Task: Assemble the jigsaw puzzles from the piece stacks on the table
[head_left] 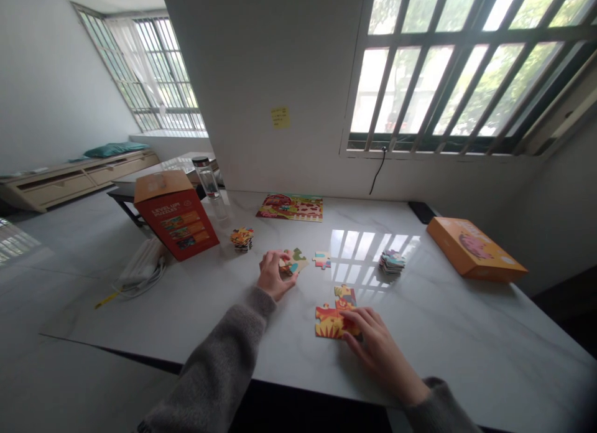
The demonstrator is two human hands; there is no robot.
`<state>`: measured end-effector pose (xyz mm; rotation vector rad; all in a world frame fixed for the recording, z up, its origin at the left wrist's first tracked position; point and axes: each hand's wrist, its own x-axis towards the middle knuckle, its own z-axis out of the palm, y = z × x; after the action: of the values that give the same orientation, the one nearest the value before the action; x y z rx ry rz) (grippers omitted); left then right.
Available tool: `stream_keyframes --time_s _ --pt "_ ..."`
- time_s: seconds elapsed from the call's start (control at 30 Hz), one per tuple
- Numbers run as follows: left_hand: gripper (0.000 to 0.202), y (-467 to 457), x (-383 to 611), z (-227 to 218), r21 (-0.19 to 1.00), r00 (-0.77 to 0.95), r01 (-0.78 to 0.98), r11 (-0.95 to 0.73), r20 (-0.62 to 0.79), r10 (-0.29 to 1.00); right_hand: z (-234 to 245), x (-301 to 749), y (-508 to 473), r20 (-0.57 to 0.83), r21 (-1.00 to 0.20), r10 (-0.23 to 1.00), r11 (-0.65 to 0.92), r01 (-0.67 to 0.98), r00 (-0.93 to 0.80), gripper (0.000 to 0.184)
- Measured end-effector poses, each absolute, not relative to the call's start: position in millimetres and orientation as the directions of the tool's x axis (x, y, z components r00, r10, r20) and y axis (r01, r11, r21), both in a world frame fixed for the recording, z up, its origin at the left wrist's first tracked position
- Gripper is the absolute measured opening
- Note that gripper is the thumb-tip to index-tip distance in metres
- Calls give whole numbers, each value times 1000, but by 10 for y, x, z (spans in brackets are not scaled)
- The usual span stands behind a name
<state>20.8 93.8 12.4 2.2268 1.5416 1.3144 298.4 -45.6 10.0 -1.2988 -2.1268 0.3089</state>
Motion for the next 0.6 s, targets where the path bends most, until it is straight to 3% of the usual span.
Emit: stream_keyframes --time_s 0.13,0.3,0.5,0.6 --pt "40 745 397 149 524 287 499 -691 652 702 122 2972 -467 354 -499 873 481 721 -336 28" --pt "42 623 574 93 527 406 357 -772 656 636 334 2969 -283 392 -517 862 495 698 -321 30" --pt "41 590 618 81 518 473 328 -790 634 613 556 2872 322 294 -738 898 430 520 -326 42" --pt "42 592 612 88 504 476 317 -804 648 594 460 2784 513 210 -860 900 356 366 -381 37"
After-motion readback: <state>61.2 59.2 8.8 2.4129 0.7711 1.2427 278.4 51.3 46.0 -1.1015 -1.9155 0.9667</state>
